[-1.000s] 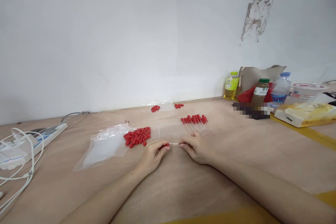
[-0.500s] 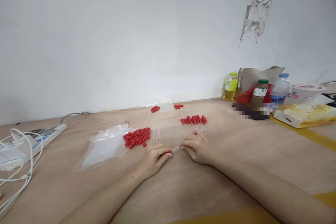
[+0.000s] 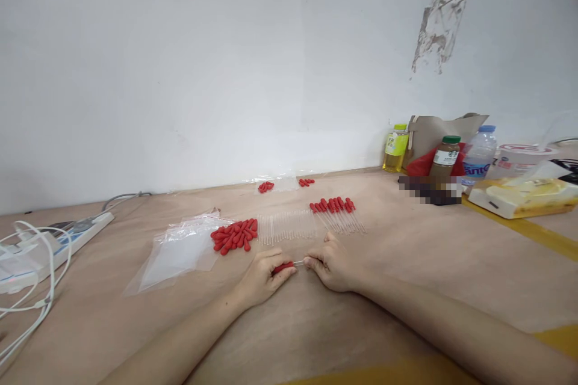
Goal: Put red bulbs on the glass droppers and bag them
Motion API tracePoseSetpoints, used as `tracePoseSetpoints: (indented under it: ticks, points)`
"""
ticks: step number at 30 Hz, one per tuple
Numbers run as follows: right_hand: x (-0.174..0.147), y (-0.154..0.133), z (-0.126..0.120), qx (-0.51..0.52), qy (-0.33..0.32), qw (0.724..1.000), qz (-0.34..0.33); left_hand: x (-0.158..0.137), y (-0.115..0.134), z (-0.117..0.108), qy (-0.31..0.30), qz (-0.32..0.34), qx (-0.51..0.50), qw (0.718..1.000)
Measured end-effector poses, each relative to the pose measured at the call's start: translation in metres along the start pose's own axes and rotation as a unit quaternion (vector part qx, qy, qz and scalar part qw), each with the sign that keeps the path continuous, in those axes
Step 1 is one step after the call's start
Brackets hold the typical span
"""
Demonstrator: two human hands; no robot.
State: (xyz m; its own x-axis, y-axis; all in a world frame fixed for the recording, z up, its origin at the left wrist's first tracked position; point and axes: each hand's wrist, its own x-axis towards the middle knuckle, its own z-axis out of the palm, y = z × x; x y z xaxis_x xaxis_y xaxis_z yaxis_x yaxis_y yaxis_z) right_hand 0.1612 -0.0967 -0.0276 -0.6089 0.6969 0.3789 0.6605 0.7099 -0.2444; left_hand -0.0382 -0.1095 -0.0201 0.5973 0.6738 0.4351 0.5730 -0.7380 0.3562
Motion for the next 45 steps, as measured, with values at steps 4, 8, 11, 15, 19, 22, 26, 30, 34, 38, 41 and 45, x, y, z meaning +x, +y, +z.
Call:
tracePoseSetpoints:
  ticks: [4, 8, 11, 15, 19, 22, 26, 30, 34, 38, 41, 45]
  points:
    - [0.006, -0.004, -0.007, 0.008, -0.025, 1.0, 0.016, 0.004, -0.004, -0.001, 0.009, -0.015, -0.017, 1.0]
    - [0.005, -0.01, -0.022, -0.034, -0.013, 0.999, -0.008, 0.006, -0.007, -0.006, 0.034, -0.027, -0.031, 0.999]
    - [-0.001, -0.007, -0.026, -0.034, 0.001, 0.999, 0.001, 0.003, -0.011, -0.006, 0.066, -0.076, -0.02, 0.995]
    - [0.001, 0.018, -0.023, 0.062, 0.051, 0.983, 0.164, 0.0, -0.017, -0.004, 0.067, -0.125, -0.017, 0.99]
    - [0.017, 0.05, -0.023, 0.06, 0.108, 0.939, 0.32, 0.001, -0.015, -0.003, 0.021, -0.104, 0.01, 0.994]
    - [0.032, 0.061, -0.024, -0.014, 0.107, 0.927, 0.36, 0.002, -0.011, -0.004, 0.011, -0.089, 0.023, 0.996]
    - [0.046, 0.062, -0.018, -0.089, 0.076, 0.92, 0.374, 0.001, -0.011, -0.003, 0.006, -0.08, 0.032, 0.996]
    - [0.051, 0.061, -0.011, -0.13, 0.075, 0.909, 0.389, 0.001, -0.013, -0.003, 0.003, -0.074, 0.032, 0.997]
    - [0.05, 0.062, -0.008, -0.159, 0.085, 0.907, 0.381, 0.001, -0.013, -0.003, -0.002, -0.075, 0.039, 0.996]
    - [0.05, 0.062, -0.009, -0.148, 0.066, 0.898, 0.409, 0.001, -0.012, -0.003, -0.003, -0.077, 0.037, 0.996]
    - [0.05, 0.062, -0.011, -0.12, 0.048, 0.901, 0.415, 0.001, -0.012, -0.003, -0.002, -0.077, 0.034, 0.996]
    - [0.048, 0.062, -0.015, -0.115, 0.042, 0.904, 0.409, 0.001, -0.012, -0.003, -0.005, -0.077, 0.03, 0.997]
